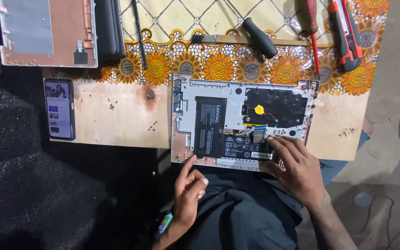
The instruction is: Removing the internal battery and unscrewing components from a laptop chassis during disassembly.
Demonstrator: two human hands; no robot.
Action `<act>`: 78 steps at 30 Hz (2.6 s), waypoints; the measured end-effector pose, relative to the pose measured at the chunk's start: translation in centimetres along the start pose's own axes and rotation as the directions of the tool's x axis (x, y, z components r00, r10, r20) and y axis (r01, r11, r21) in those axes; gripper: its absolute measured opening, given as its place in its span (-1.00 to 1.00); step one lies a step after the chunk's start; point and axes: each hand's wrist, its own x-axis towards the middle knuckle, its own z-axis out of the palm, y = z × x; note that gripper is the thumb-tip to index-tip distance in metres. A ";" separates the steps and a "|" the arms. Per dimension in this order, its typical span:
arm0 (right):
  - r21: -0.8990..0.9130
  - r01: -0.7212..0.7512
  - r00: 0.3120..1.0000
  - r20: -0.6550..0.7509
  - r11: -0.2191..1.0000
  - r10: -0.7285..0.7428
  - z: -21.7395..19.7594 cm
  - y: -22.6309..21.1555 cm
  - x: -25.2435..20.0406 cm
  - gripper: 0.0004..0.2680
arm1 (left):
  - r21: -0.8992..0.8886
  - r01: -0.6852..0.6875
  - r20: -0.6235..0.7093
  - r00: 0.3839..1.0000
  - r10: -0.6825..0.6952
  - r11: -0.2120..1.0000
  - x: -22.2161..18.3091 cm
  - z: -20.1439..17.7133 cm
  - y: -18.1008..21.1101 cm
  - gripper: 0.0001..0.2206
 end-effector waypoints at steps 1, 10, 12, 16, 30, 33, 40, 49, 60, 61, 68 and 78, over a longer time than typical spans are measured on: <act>-0.002 -0.002 1.000 -0.002 1.000 0.002 -0.2 0.0 0.1 -0.53 | 0.001 -0.001 0.003 1.000 0.001 1.000 0.3 -0.3 -0.2 -0.35; 0.077 -0.013 1.000 0.001 0.997 0.013 -1.1 0.0 0.7 -0.50 | -0.214 0.120 -0.142 0.978 -0.153 0.969 2.5 -0.7 -0.4 -0.84; 0.141 -0.010 1.000 0.011 0.990 0.009 -1.0 0.1 0.6 -0.50 | -0.103 -0.034 -0.060 0.998 0.028 0.994 2.8 -1.2 -0.7 -0.89; 0.168 -0.039 0.999 0.024 0.985 0.035 -1.4 -0.1 0.8 -0.50 | -0.041 -0.030 -0.104 0.994 0.026 0.999 3.1 -0.8 -0.3 -0.86; 0.159 0.024 0.999 -0.033 0.987 -0.019 0.0 0.5 0.1 -0.50 | 0.327 -0.282 -0.022 0.952 0.305 0.902 4.8 -1.5 -1.0 -0.70; 0.214 0.007 0.999 -0.038 0.977 0.001 -0.7 0.1 0.1 -0.53 | 0.303 -0.266 -0.015 0.959 0.283 0.915 4.1 -1.0 -0.3 -0.69; 0.286 -0.017 0.998 -0.054 0.958 0.034 -0.2 0.0 -0.3 -0.44 | 0.295 -0.284 -0.024 0.952 0.304 0.912 4.0 -1.5 -0.1 -0.72; 0.539 0.003 0.977 -0.182 0.842 0.113 -2.4 -0.1 -0.8 -0.29 | 0.045 -0.261 -0.128 0.956 0.265 0.964 5.1 -4.8 -0.1 -0.71; 0.978 -0.083 0.961 0.027 0.194 0.277 -1.3 -2.8 -0.4 -0.44 | -0.032 -0.262 -0.142 0.956 0.255 0.964 5.6 -4.8 1.1 -0.72; 0.978 -0.078 0.962 0.023 0.193 0.271 -1.0 -3.3 -0.2 -0.44 | -0.031 -0.269 -0.145 0.954 0.262 0.963 5.5 -4.7 0.9 -0.72; 0.999 0.012 0.916 -0.031 0.048 0.400 -0.5 -3.4 0.2 -0.57 | -0.101 -0.270 0.029 0.961 0.274 0.958 4.6 -3.2 2.6 -0.74; 0.999 0.044 0.913 -0.054 0.032 0.404 -0.5 -2.6 -0.3 -0.56 | -0.213 -0.254 0.247 0.920 0.304 0.943 4.4 0.5 5.7 -0.64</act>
